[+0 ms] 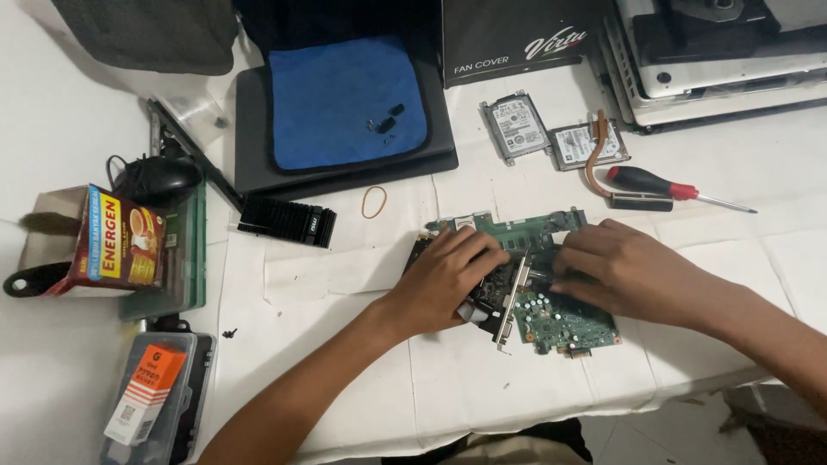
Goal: Disassembling and cleaning a graphics card using a screwdriver on a repair bench.
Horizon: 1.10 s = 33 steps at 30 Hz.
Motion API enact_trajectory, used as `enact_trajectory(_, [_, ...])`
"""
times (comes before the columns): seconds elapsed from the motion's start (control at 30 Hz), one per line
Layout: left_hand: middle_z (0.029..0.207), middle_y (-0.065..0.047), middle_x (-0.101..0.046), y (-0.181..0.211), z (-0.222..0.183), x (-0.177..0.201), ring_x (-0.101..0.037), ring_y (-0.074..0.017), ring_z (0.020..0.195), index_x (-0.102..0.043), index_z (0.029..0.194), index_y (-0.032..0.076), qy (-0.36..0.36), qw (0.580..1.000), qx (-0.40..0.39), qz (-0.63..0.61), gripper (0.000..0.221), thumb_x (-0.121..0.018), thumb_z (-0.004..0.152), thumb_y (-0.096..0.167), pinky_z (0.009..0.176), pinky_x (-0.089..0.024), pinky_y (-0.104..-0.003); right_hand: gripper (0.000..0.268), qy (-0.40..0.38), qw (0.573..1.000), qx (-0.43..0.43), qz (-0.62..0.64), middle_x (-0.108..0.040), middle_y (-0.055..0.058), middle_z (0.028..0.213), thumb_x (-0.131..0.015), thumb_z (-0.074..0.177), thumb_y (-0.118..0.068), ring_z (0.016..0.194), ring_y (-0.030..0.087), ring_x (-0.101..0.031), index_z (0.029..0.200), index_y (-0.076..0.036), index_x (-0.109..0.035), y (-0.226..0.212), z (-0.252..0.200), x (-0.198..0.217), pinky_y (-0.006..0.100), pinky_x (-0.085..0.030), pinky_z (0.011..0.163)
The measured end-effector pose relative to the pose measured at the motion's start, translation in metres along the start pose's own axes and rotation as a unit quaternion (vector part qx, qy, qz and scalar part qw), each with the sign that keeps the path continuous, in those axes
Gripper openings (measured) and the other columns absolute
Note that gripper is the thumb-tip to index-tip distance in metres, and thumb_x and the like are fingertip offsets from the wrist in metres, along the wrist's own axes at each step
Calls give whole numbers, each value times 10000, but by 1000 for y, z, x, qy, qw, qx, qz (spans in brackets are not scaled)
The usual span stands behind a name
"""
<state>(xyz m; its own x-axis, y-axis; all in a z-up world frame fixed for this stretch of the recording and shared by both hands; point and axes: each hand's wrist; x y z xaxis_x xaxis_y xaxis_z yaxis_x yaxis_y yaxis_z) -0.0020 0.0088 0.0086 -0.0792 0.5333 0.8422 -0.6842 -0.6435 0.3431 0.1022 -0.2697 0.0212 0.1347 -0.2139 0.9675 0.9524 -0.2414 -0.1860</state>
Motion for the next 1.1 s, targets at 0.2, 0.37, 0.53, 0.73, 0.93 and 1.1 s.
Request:
enact_trajectory(0.2, [1193,-170,-508,16,12,43,-571,-312,1074,-553,1188,-11,98,990,21,-100,520,-841,758,33,887,-560,-417,182,8,993,-99,59,-740,66,934,-693,931,-192,790,246,-716,1079,-113,-622,14,6,17,387,-601,648])
enact_trajectory(0.37, [955,8,-602,33,23,63,-579,-119,801,-622,1105,107,214,880,198,-375,221,-624,993,297,711,-523,-272,139,132,977,-156,62,-668,155,1032,-591,1047,-109,847,322,-587,1166,-82,-525,29,32,14,456,-456,683])
enact_trajectory(0.53, [812,-184,-714,26,21,22,-739,-226,781,-677,987,-38,208,576,371,-698,449,-686,950,409,715,-654,-395,275,322,943,-54,73,-605,68,814,-452,1141,-244,776,298,-590,999,-88,-627,58,48,-23,438,-355,902])
enact_trajectory(0.73, [933,-218,-740,10,18,7,-756,-273,853,-706,1161,-4,183,599,427,-653,692,-622,898,631,770,-630,-409,461,281,959,-15,-21,-577,11,728,-518,1020,-545,695,231,-565,798,-179,-690,40,33,-50,455,-304,933])
enact_trajectory(0.93, [1098,-197,-711,37,28,20,-709,-274,1015,-647,1281,0,215,573,449,-651,660,-691,865,511,884,-578,-442,376,250,966,-9,-66,-630,34,811,-674,941,-529,760,237,-624,919,-154,-683,31,33,-61,450,-347,937])
enact_trajectory(1.1, [1292,-175,-643,13,11,-4,-611,-271,1222,-540,1417,5,225,585,464,-626,748,-730,860,466,1029,-493,-476,389,290,954,-36,-70,-624,28,846,-714,951,-507,783,243,-607,961,-122,-656,40,32,-57,461,-341,946])
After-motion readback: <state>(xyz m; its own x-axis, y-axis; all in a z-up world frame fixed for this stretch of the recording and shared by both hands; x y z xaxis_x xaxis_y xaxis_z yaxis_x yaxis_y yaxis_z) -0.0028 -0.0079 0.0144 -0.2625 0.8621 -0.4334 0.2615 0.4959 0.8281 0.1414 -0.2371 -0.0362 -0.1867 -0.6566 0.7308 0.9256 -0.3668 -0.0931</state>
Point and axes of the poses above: each hand's wrist, its own z-axis towards the middle knuckle, its own x-axis out of the back of the hand, y = z × x
